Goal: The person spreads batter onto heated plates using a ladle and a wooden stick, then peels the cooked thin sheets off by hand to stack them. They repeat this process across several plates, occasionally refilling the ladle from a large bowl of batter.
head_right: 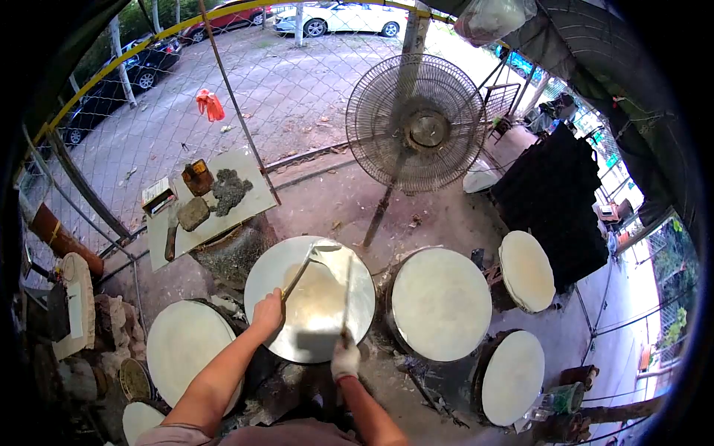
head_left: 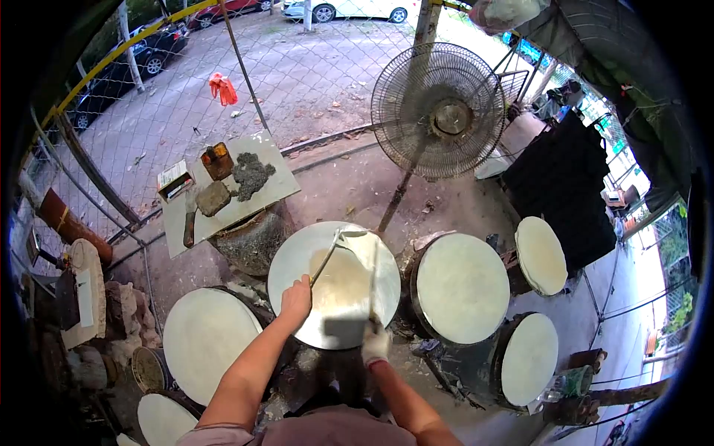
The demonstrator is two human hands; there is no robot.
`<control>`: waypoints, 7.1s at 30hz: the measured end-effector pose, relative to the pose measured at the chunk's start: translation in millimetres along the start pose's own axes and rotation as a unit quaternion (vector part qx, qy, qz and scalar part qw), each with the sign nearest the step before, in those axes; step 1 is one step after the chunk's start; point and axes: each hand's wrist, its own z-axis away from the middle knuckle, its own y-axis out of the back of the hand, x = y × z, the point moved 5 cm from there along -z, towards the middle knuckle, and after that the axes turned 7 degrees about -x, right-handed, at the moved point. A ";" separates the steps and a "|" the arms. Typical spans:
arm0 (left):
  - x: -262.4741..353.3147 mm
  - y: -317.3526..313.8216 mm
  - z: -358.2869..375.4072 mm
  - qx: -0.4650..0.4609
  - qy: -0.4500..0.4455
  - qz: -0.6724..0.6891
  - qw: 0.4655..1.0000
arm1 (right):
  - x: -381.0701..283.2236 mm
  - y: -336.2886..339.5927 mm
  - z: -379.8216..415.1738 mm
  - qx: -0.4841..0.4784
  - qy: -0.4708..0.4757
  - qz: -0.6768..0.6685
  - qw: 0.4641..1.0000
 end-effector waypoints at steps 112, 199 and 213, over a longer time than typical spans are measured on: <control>132.4 -81.7 322.9 -0.013 0.359 0.130 0.924 | -33.0 39.8 -136.7 -0.639 -0.066 0.086 0.762; 190.7 -24.1 384.0 0.114 0.094 0.906 0.396 | -7.2 108.9 -94.9 -0.198 0.122 0.259 0.937; 121.7 -48.1 393.5 0.024 0.166 0.902 0.397 | 24.7 99.4 -27.7 -0.162 0.092 -0.031 0.982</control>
